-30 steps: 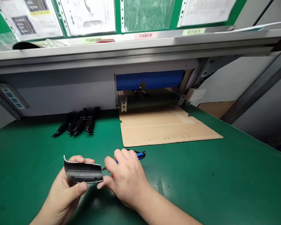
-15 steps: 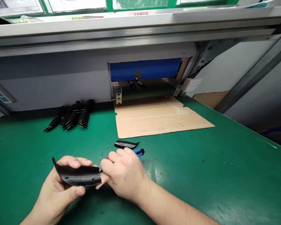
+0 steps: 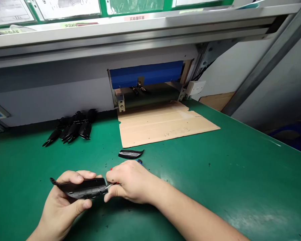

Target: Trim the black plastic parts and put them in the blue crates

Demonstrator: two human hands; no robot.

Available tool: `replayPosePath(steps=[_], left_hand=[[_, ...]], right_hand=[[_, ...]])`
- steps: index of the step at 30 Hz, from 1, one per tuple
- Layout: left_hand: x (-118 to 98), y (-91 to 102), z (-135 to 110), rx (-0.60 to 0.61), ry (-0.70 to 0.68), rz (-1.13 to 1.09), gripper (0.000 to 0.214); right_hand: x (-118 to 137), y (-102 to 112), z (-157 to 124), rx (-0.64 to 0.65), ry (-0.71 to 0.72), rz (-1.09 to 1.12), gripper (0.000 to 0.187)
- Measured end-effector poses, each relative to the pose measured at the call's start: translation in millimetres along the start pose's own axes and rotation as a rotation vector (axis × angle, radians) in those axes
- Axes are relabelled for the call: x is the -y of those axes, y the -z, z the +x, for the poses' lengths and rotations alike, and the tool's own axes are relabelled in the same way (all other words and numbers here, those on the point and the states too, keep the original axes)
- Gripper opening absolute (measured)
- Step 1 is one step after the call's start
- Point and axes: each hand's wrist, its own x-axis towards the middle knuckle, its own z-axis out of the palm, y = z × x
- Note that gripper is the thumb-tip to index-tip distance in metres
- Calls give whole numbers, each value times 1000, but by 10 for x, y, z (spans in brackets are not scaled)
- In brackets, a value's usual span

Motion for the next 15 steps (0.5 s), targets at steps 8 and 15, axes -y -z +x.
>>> replayPosePath(steps=[8, 15], left_hand=[[11, -78, 35, -130, 236, -214, 39], [53, -32, 169, -366, 691, -627, 12]], right_hand=[[-334, 491, -161, -103, -363, -91, 27], [-565, 510, -229, 8, -522, -355, 16]])
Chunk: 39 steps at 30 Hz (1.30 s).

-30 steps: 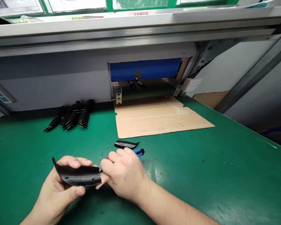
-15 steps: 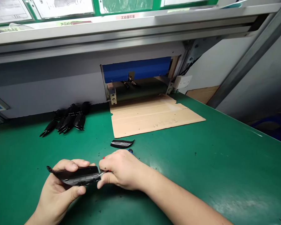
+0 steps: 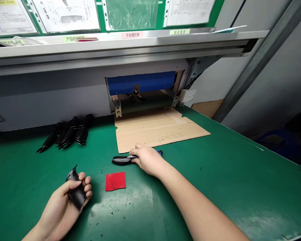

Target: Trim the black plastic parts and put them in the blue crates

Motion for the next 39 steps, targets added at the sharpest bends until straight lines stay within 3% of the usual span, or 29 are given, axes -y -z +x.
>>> replayPosePath(steps=[2, 6, 10, 13, 16, 19, 22, 25, 31, 39], left_hand=[[-19, 39, 35, 21, -73, 137, 14], [-46, 56, 20, 87, -337, 714, 32], [-52, -50, -69, 360, -327, 978, 46], [-39, -96, -98, 470, -254, 931, 37], [-12, -45, -76, 348, -271, 653, 44], [18, 28, -57, 212, -257, 250, 55], [52, 62, -65, 190, -253, 66, 54], [98, 79, -76, 225, -289, 92, 55], [159, 127, -72, 258, -347, 197, 58], [145, 146, -91, 301, -342, 235, 52]], right_hand=[[103, 35, -11, -28, 47, 28, 17], [431, 83, -97, -77, 282, 122, 20], [759, -48, -214, -123, 457, 197, 23], [874, -144, -274, -260, 353, 320, 15], [871, -161, -283, -341, 183, 426, 49], [859, -165, -255, -271, 197, 369, 64], [914, -218, -242, -198, 254, 273, 65], [985, -286, -254, -191, 255, 236, 66], [979, -325, -237, -297, 242, 38, 78], [943, -366, -219, -325, 312, -76, 70]])
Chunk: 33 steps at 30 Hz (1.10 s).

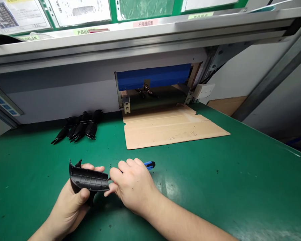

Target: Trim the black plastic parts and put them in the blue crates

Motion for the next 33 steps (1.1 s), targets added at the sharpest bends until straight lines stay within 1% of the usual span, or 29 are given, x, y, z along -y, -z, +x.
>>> replayPosePath(steps=[6, 12, 19, 22, 24, 26, 28, 30, 32, 33], left_hand=[[-4, -46, -35, -39, -28, 6, 50], [13, -54, -41, -43, -38, 26, 49], [21, -40, -26, -21, -79, 27, 46], [13, -30, -20, -5, -81, 24, 43], [11, -25, -18, 10, -71, 9, 44], [14, -25, -20, -6, -72, -15, 46], [21, -28, -24, -39, -72, -43, 48], [34, -28, -26, -76, -66, -60, 50], [51, -19, -23, -85, -57, -61, 52], [62, -11, -19, -78, -50, -55, 52]], right_hand=[[-3, -13, -10, -9, 42, 39, 64], [-50, -28, -16, 77, 55, 87, 63], [-65, -22, -38, 133, 38, 132, 62], [-106, 9, -19, 166, 60, 299, 63], [-146, 44, 5, 181, 70, 489, 61], [-178, 83, 28, 181, 42, 663, 57], [-184, 112, 40, 138, -11, 772, 54], [-161, 124, 38, 23, -40, 798, 49], [-125, 123, 24, -110, 21, 722, 42], [-111, 121, 15, -140, 86, 645, 37]])
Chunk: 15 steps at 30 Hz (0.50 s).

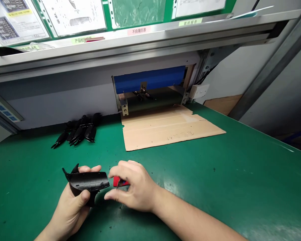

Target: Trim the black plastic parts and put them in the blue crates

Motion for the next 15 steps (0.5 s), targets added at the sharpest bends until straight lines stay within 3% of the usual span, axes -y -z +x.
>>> replayPosePath(steps=[2, 4, 9, 15], left_hand=[[19, 16, 15, 30, 13, 17, 52], [30, 24, 35, 50, 21, 31, 51], [15, -1, 54, -7, 19, 4, 53], [29, -74, 49, -43, 94, -50, 63]], right_hand=[[3, -2, -16, 63, 136, -142, 28], [-19, 25, -26, 103, 186, -213, 24], [-72, 108, -15, -45, 110, -200, 45], [12, 23, -25, 15, 120, -165, 17]])
